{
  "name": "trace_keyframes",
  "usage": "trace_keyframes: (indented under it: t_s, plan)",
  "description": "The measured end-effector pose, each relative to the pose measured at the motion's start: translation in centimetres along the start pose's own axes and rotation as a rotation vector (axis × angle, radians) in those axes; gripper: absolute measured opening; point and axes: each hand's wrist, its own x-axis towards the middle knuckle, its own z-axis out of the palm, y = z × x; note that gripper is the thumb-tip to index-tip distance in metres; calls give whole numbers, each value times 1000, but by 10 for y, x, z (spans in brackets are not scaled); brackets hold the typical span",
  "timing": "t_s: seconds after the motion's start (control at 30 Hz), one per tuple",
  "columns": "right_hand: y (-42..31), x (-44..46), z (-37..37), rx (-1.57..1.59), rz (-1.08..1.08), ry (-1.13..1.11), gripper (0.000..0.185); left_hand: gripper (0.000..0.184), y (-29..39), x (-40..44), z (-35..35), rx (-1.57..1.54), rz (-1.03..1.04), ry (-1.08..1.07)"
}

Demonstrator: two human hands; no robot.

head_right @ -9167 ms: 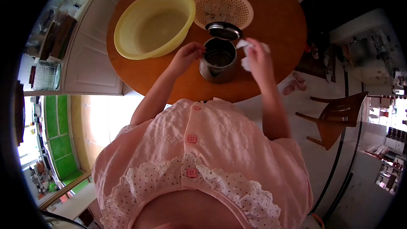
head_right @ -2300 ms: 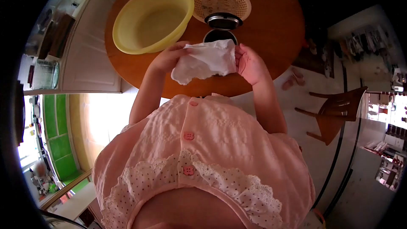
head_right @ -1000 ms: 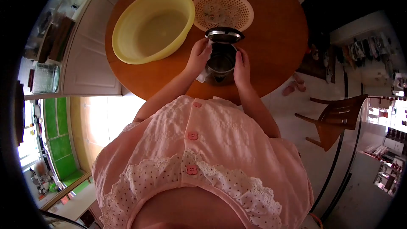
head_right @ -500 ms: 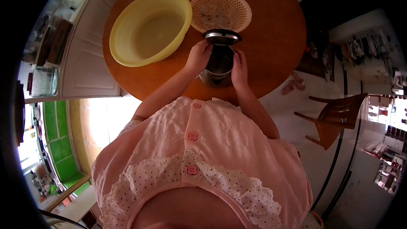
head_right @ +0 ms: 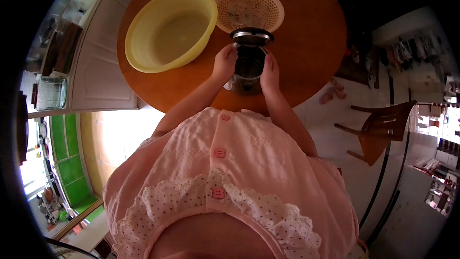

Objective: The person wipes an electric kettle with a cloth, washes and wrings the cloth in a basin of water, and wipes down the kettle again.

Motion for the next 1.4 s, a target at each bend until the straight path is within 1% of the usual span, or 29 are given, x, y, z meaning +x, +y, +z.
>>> trace_keyframes:
  t_s: [0.03, 0.13, 0.23, 0.33, 0.37, 0.43, 0.5, 0.53, 0.6, 0.7, 0.73, 0.8, 0.83, 0.9, 1.0, 1.03, 1.13, 1.17, 1.27, 1.37, 1.4]
  plan:
    - [-2, -2, 1, -26, 35, 26, 45, 19, 0, -3, 0, -50, -42, 9]
    - [6, 2, 1, -44, -41, 24, 45, 23, 18, -18, -4, -152, -54, 52]
    - [13, 5, -1, -81, -39, 52, 48, 26, 3, -27, 3, -172, 54, 116]
    - [21, 9, 0, -137, 43, 143, 50, 32, -2, -45, 18, -222, 11, 198]
    - [23, 10, -1, -128, 16, 121, 50, 40, -3, -50, 20, -86, 193, 246]
    - [24, 11, -3, -110, -35, 77, 51, 44, 0, -59, 23, -65, 217, 228]
    - [21, 9, -1, -99, 2, 97, 50, 51, 4, -69, 23, -29, 212, 175]
    - [18, 7, 0, -93, 22, 109, 49, 51, 4, -72, 24, 7, 233, 191]
    - [17, 7, -1, -82, -21, 64, 49, 53, 4, -78, 28, 82, 273, 219]
    - [9, 3, 0, -79, -75, 40, 47, 55, 7, -83, 30, 101, 300, 220]
    - [6, 1, 1, -80, -93, 40, 46, 52, 8, -84, 29, 62, 310, 219]
    - [8, 2, 2, -67, -62, 80, 45, 46, 10, -86, 25, -17, 330, 215]
    - [10, 3, 2, -61, -46, 100, 44, 46, 5, -86, 21, 38, 412, 182]
    - [12, 4, 0, -30, -75, 67, 42, 45, -6, -85, 13, 150, 574, 116]
    - [14, 4, -2, 93, -56, 12, 40, 47, -8, -91, 9, 274, 586, -7]
    - [13, 4, -1, 147, -41, -8, 40, 50, -6, -93, 7, 375, 656, -74]
    - [1, -1, 1, 108, -30, -12, 40, 48, 5, -99, 6, 594, 719, -166]
    - [2, 1, 0, 100, -41, -18, 40, 47, 3, -95, 4, 697, 791, -168]
    - [12, 7, -4, 60, -73, -38, 41, 47, 8, -90, -18, 781, 889, -299]
    - [22, 12, -10, 12, -97, -53, 42, 53, 0, -86, -27, 692, 893, -353]
    - [25, 14, -9, 13, -103, -51, 42, 53, -2, -85, -31, 695, 905, -345]
